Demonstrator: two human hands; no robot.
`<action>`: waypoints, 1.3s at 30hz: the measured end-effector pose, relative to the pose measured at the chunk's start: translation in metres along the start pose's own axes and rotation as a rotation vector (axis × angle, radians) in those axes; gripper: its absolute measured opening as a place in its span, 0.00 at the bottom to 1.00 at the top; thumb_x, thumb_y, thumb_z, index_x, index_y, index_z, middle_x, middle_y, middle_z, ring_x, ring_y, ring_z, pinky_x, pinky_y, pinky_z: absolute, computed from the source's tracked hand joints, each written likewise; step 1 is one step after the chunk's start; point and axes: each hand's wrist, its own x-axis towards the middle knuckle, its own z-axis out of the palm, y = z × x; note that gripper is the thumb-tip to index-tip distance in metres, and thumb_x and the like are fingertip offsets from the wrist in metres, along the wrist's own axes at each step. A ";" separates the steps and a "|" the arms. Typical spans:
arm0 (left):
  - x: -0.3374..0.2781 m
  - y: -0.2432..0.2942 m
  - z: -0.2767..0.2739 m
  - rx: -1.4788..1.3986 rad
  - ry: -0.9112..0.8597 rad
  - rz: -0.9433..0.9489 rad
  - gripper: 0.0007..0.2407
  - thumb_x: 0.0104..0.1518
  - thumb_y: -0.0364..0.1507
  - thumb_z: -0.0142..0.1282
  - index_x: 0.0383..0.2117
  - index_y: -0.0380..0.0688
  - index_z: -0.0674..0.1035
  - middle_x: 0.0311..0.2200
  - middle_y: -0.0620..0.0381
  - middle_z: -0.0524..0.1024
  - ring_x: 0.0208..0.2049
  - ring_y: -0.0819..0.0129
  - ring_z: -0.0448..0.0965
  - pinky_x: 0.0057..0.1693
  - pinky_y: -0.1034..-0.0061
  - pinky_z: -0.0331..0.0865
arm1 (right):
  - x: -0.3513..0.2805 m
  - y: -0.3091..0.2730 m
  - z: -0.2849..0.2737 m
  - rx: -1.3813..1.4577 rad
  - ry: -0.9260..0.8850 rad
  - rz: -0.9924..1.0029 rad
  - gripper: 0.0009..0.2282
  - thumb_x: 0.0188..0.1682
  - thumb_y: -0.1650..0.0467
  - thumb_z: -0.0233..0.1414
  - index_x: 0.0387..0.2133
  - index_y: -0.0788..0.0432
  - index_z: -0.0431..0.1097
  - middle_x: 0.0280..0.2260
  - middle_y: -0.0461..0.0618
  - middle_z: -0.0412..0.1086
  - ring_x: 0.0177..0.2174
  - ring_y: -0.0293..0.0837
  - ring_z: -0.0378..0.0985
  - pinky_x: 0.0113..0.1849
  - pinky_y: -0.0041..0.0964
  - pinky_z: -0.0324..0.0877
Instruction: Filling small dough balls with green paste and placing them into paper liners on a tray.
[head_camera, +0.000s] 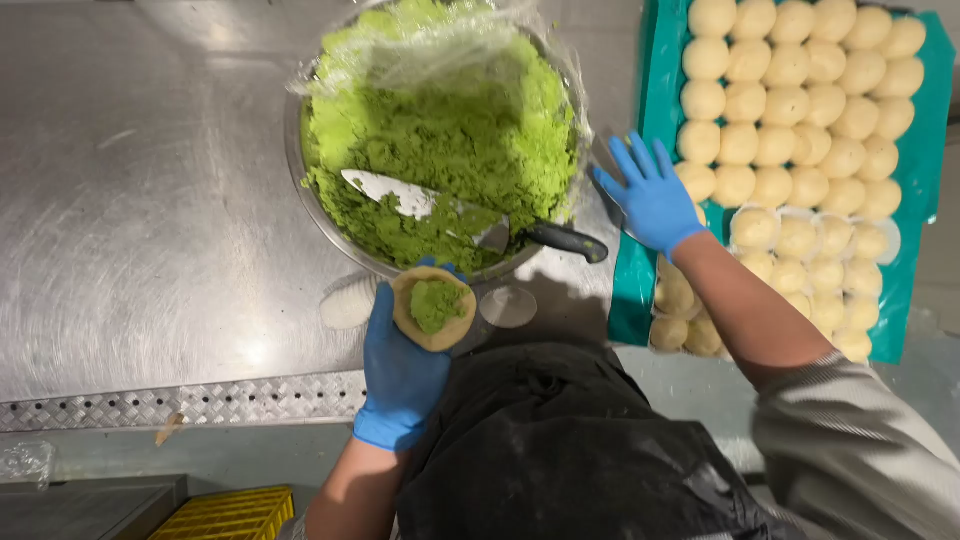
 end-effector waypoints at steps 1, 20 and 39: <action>0.001 0.003 0.004 0.001 -0.001 0.009 0.19 0.74 0.41 0.35 0.51 0.37 0.72 0.48 0.46 0.73 0.53 0.57 0.73 0.62 0.61 0.68 | -0.003 0.006 0.006 -0.002 0.008 -0.005 0.34 0.39 0.71 0.59 0.63 0.50 0.55 0.69 0.63 0.47 0.67 0.64 0.49 0.64 0.62 0.47; -0.001 0.005 0.024 0.417 -0.020 0.159 0.16 0.71 0.38 0.40 0.48 0.35 0.72 0.46 0.47 0.74 0.49 0.60 0.76 0.62 0.65 0.69 | -0.018 0.023 0.005 0.959 0.323 0.332 0.41 0.42 0.85 0.45 0.72 0.54 0.40 0.71 0.67 0.45 0.53 0.61 0.69 0.61 0.53 0.59; -0.009 -0.001 0.038 1.062 0.044 0.380 0.14 0.58 0.23 0.63 0.49 0.41 0.74 0.45 0.58 0.77 0.48 0.70 0.78 0.58 0.76 0.72 | 0.040 0.029 0.049 1.357 0.141 0.660 0.43 0.46 0.79 0.62 0.71 0.64 0.40 0.69 0.71 0.50 0.49 0.55 0.79 0.43 0.38 0.78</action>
